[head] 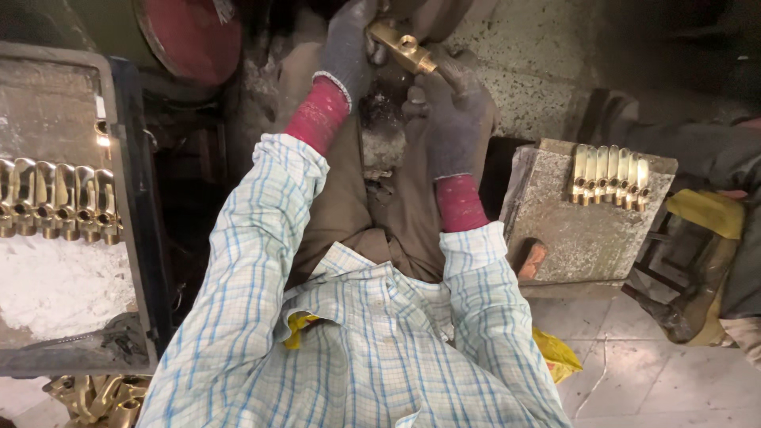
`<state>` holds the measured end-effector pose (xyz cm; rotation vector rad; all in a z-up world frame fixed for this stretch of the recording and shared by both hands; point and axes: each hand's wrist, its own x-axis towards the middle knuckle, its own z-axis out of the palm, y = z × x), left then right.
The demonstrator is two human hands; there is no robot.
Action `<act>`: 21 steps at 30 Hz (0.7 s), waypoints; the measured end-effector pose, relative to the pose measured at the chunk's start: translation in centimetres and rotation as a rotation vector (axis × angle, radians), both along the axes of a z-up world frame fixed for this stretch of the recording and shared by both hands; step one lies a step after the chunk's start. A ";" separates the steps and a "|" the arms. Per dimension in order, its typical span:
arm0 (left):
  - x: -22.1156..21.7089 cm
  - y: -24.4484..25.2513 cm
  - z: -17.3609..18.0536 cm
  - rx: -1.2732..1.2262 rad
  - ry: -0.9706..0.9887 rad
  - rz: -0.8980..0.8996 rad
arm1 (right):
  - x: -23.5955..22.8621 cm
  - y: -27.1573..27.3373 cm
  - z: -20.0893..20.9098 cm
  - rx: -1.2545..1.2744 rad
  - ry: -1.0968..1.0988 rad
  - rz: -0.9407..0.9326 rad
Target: The person sits on the floor and repeatedly rubs brass-colored metal parts with a cloth or abrasive pad. They pick up parts from a tray, rub them, and place them back down, continuing the process for multiple items.
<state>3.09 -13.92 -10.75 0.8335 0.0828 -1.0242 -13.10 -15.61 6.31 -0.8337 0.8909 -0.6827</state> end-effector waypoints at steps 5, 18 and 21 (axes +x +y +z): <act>-0.8 -0.8 -1.5 -0.001 -0.081 0.050 | 1.0 0.1 -1.3 -0.185 0.066 -0.072; -0.9 2.4 0.3 0.292 -0.428 0.013 | -0.1 -0.9 -4.6 -0.633 0.282 0.133; -0.9 3.6 0.6 0.532 -1.698 0.083 | 0.8 -1.9 -6.6 0.074 -0.255 -0.106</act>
